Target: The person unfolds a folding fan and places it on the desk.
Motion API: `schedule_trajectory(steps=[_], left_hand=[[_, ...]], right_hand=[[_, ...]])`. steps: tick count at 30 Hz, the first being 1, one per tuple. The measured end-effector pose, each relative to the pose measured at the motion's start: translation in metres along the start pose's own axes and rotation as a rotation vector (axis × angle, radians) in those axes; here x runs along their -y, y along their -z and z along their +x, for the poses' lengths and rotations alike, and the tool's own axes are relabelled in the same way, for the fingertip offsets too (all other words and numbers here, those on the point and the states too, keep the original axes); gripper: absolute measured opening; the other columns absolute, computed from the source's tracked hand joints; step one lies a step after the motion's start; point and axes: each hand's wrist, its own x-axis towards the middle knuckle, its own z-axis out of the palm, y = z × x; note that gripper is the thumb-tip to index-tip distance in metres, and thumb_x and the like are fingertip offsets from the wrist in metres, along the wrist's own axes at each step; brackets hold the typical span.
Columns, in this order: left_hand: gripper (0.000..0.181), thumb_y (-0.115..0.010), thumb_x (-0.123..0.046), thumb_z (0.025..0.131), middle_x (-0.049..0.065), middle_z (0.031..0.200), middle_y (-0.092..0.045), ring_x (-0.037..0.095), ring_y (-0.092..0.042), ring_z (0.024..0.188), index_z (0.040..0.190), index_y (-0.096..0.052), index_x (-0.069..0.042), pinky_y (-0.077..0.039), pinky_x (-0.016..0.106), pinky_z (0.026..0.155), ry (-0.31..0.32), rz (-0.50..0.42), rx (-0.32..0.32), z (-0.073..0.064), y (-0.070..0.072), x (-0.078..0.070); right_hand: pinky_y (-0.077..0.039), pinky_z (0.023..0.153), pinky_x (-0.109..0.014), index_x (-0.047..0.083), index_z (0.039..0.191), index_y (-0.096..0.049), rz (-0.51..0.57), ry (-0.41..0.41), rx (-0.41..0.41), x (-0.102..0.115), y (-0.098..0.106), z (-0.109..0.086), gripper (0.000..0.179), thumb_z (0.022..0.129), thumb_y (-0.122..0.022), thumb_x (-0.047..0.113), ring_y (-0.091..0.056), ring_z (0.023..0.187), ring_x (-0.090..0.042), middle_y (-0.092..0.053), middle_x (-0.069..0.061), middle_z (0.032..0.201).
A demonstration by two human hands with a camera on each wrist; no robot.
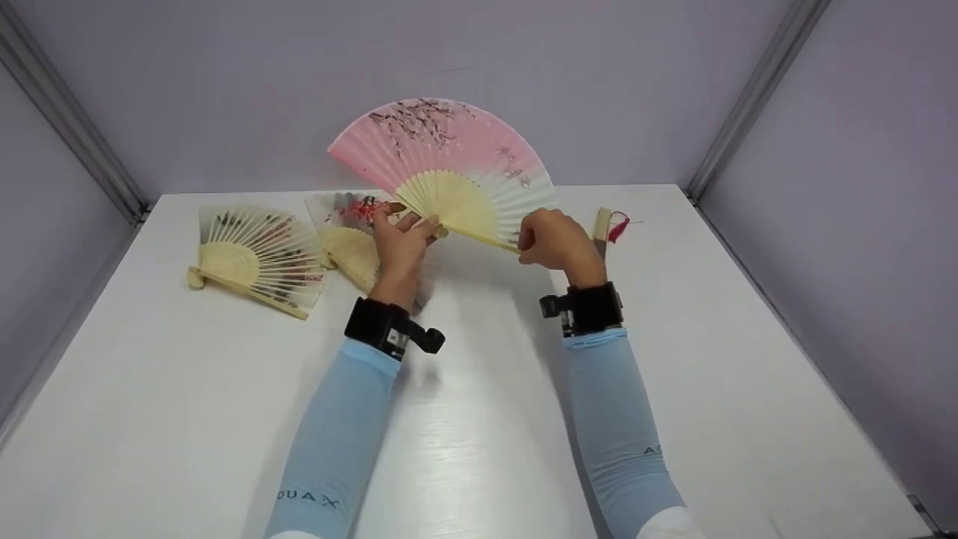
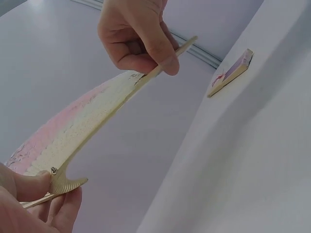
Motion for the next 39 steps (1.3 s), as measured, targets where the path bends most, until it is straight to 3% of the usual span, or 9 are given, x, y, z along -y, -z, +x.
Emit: schedule_trajectory(steps=[4,8,14,18,24,29,33,36,39], left_hand=[[0.049,-0.074,0.008,0.097,0.024,0.132,-0.074,0.017,-0.074,0.092,0.138,-0.048,-0.002,-0.066,0.027,0.080,0.024,0.031,-0.027,0.007,-0.001,0.001],[0.051,-0.075,0.008,0.096,0.024,0.127,-0.072,0.014,-0.070,0.083,0.139,-0.047,0.003,-0.062,0.025,0.072,-0.007,0.112,-0.029,0.016,-0.005,0.005],[0.033,-0.082,0.002,0.093,0.025,0.122,-0.076,0.019,-0.070,0.090,0.120,-0.063,0.003,-0.055,0.021,0.066,-0.105,0.433,-0.034,0.026,-0.018,0.015],[0.025,-0.081,-0.003,0.095,0.023,0.122,-0.078,0.029,-0.075,0.107,0.118,-0.074,0.004,-0.059,0.027,0.076,-0.118,0.601,0.013,0.032,-0.026,0.025],[0.033,-0.079,-0.002,0.097,0.022,0.129,-0.077,0.033,-0.074,0.121,0.130,-0.076,0.003,-0.063,0.041,0.101,-0.078,0.698,0.071,0.038,-0.034,0.036],[0.035,-0.080,-0.003,0.096,0.020,0.133,-0.076,0.031,-0.072,0.125,0.131,-0.076,0.002,-0.061,0.040,0.108,-0.045,0.741,0.106,0.039,-0.039,0.043],[0.037,-0.080,-0.003,0.096,0.019,0.134,-0.076,0.030,-0.074,0.122,0.133,-0.076,0.000,-0.065,0.038,0.100,0.003,0.756,0.105,0.042,-0.041,0.047],[0.038,-0.079,-0.002,0.098,0.018,0.137,-0.075,0.030,-0.078,0.115,0.136,-0.074,-0.001,-0.069,0.035,0.085,0.061,0.788,0.100,0.045,-0.042,0.050],[0.039,-0.077,-0.002,0.099,0.018,0.140,-0.074,0.030,-0.081,0.108,0.138,-0.073,-0.001,-0.069,0.031,0.073,0.101,0.824,0.116,0.048,-0.041,0.054]], right_hand=[[-0.058,0.082,-0.041,0.004,0.099,-0.080,-0.012,0.019,0.078,0.005,-0.004,0.001,0.010,0.090,-0.084,0.007,-0.063,0.086,-0.026,-0.077,-0.013,0.102],[-0.058,0.082,-0.040,0.004,0.099,-0.079,-0.043,0.033,0.143,0.008,-0.010,0.004,0.011,0.089,-0.083,0.008,-0.063,0.086,-0.023,-0.077,-0.011,0.100],[-0.060,0.081,-0.039,0.002,0.106,-0.080,-0.095,-0.014,0.259,0.002,-0.022,0.012,0.015,0.094,-0.081,0.011,-0.065,0.083,-0.018,-0.080,-0.011,0.104],[-0.058,0.076,-0.034,0.003,0.111,-0.081,-0.106,-0.067,0.329,-0.002,-0.027,0.013,0.019,0.095,-0.080,0.013,-0.066,0.080,-0.017,-0.079,-0.009,0.099],[-0.056,0.065,-0.029,0.006,0.115,-0.081,-0.060,-0.137,0.370,-0.001,-0.032,0.013,0.018,0.099,-0.073,0.009,-0.065,0.076,-0.019,-0.075,-0.008,0.095],[-0.057,0.079,-0.035,0.004,0.129,-0.073,-0.043,-0.114,0.277,0.008,-0.042,0.016,0.029,0.102,-0.069,0.014,-0.063,0.090,-0.023,-0.075,-0.012,0.115],[-0.058,0.091,-0.044,0.004,0.139,-0.062,-0.039,-0.078,0.229,0.022,-0.054,0.020,0.039,0.104,-0.069,0.019,-0.059,0.104,-0.029,-0.063,-0.017,0.129],[-0.060,0.096,-0.049,0.004,0.142,-0.061,-0.095,-0.066,0.263,0.032,-0.062,0.022,0.043,0.104,-0.069,0.021,-0.056,0.115,-0.034,-0.055,-0.021,0.135],[-0.059,0.103,-0.054,0.011,0.155,-0.057,-0.149,-0.072,0.307,0.038,-0.066,0.022,0.053,0.105,-0.067,0.023,-0.051,0.129,-0.039,-0.049,-0.024,0.146]])
